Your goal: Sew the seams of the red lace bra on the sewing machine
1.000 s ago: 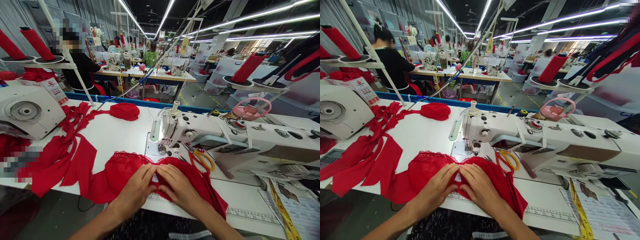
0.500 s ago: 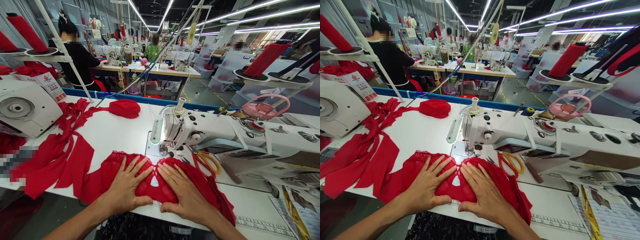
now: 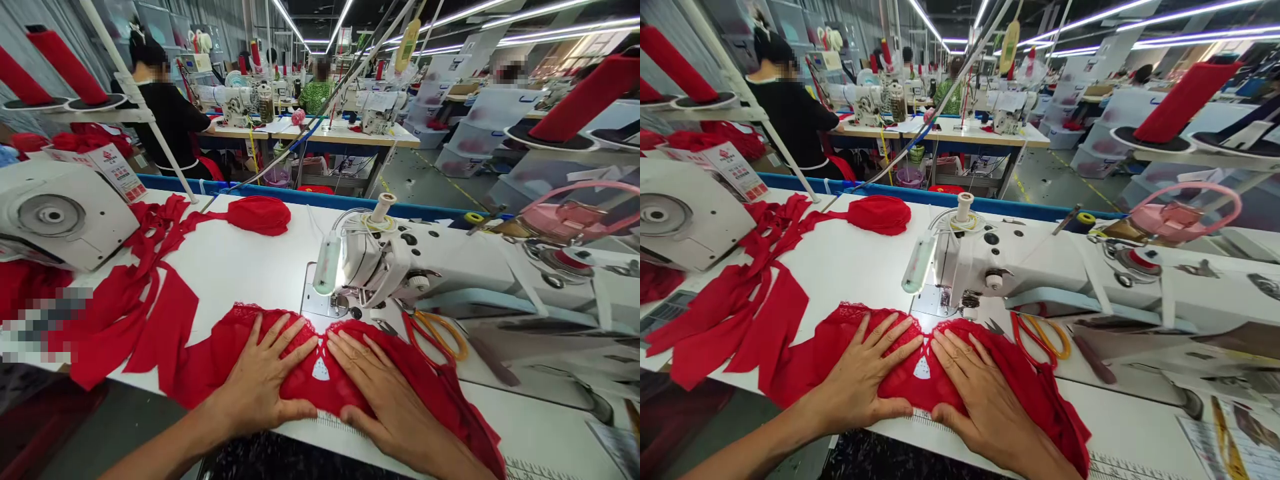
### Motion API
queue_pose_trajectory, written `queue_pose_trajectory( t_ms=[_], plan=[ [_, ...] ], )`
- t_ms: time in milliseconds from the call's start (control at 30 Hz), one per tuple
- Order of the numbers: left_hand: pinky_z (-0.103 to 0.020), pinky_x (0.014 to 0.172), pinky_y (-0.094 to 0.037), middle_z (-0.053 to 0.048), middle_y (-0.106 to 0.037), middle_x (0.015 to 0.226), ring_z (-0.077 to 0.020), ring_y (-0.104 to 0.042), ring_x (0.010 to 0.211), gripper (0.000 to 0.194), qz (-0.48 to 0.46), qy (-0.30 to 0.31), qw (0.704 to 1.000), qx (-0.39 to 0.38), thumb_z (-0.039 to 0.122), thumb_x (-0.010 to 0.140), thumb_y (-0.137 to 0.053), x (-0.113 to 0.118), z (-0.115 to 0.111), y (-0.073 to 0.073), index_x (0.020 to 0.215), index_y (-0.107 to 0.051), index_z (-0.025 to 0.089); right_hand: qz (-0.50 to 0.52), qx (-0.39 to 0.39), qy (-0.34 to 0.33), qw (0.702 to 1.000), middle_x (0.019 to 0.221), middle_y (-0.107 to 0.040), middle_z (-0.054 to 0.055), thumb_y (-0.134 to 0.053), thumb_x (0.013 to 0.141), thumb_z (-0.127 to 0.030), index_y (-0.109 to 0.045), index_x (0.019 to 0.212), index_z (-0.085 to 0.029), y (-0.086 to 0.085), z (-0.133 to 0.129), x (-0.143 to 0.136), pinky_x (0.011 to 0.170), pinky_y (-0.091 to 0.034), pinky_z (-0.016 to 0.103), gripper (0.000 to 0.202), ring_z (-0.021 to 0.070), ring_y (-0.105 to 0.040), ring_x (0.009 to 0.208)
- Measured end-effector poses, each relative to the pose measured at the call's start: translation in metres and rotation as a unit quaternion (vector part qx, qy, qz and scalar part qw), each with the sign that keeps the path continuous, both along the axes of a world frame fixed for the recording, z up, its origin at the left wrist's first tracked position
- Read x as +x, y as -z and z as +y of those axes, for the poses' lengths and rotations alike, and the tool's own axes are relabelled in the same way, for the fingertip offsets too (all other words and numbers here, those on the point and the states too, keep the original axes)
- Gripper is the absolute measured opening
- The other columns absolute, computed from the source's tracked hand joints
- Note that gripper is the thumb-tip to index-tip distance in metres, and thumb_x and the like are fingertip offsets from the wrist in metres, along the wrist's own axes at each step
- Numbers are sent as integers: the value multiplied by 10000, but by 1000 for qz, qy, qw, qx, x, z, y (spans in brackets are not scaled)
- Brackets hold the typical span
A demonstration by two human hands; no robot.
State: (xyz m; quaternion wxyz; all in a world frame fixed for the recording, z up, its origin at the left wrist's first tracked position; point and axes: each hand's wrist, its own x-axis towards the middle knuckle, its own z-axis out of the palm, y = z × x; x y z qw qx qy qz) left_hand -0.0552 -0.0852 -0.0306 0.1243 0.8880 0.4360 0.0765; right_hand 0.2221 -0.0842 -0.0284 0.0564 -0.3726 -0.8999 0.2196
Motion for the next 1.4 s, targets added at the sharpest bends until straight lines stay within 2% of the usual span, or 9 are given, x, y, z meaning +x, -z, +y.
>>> queue_pose_trajectory(
  t_ms=[67,167,300,700,867,1000,1167,1267,1400],
  plan=[
    [-739,1153,-56,-34,-171,1655,-397,-176,1497,867,-8,5,999,-32,788,860,-457,-1,0,-6,1568,-170,377,-10,15,3,1000,1637,-179,13,-457,1013,-533,-52,1597,-308,2,0,0,1220,-164,538,746,271,-157,1506],
    [-705,1179,-66,7,-121,1662,-354,-135,1517,698,-18,4,998,-63,492,976,-506,-4,-1,-13,1568,-149,392,-20,34,7,999,1637,-178,10,-432,1026,-498,-51,1597,-309,3,-1,-1,1211,-201,548,712,275,-170,1503],
    [-685,1188,-16,-9,-69,1666,-340,-52,1529,827,-10,22,994,-106,249,874,-586,-9,1,-22,1574,-159,359,-16,43,5,999,1632,-196,27,-454,1012,-509,-64,1598,-304,2,0,-3,1196,-235,572,733,298,-201,1494],
    [-776,1112,-54,-89,-69,1660,-426,-65,1506,820,40,91,984,-148,561,888,-626,-22,20,-32,1558,-182,402,10,31,0,999,1617,-245,66,-534,969,-544,-182,1588,-250,-5,2,-6,1206,-189,573,769,304,-213,1490],
    [-762,1111,-182,-138,-160,1647,-418,-109,1506,817,8,77,997,-25,416,917,-643,-23,2,-35,1575,-167,326,43,54,2,998,1604,-296,79,-576,946,-574,-208,1585,-253,-18,-7,-2,1209,-236,519,804,283,-247,1482],
    [-586,1173,-317,-110,-429,1531,-300,-352,1437,602,-60,64,990,111,254,985,-540,-22,-35,-32,1539,-306,244,70,158,60,983,1481,-502,63,-519,1019,-358,-378,1512,-280,-26,-38,9,1150,-367,447,518,230,-432,1379],
    [-464,1069,-475,-144,-609,1309,-279,-555,1216,496,-64,39,973,219,331,1008,-508,-26,-73,6,1457,-452,126,34,286,61,956,1242,-656,131,-553,981,-361,-543,1382,-173,-7,-81,26,900,-544,363,442,250,-630,1095],
    [-416,1006,-498,-124,-674,1183,-250,-608,1118,389,-69,40,950,303,143,1018,-400,-31,-83,25,1381,-540,123,12,362,65,930,1083,-707,123,-432,947,-133,-615,1296,-153,8,-97,31,809,-552,339,395,222,-672,937],
    [-302,810,-539,-76,-697,935,-167,-644,822,347,-165,48,944,281,48,983,-394,-40,-94,0,1227,-622,142,49,380,90,919,992,-717,62,-365,842,11,-667,1204,-220,-6,-112,52,786,-540,270,526,163,-684,887]
  ],
)
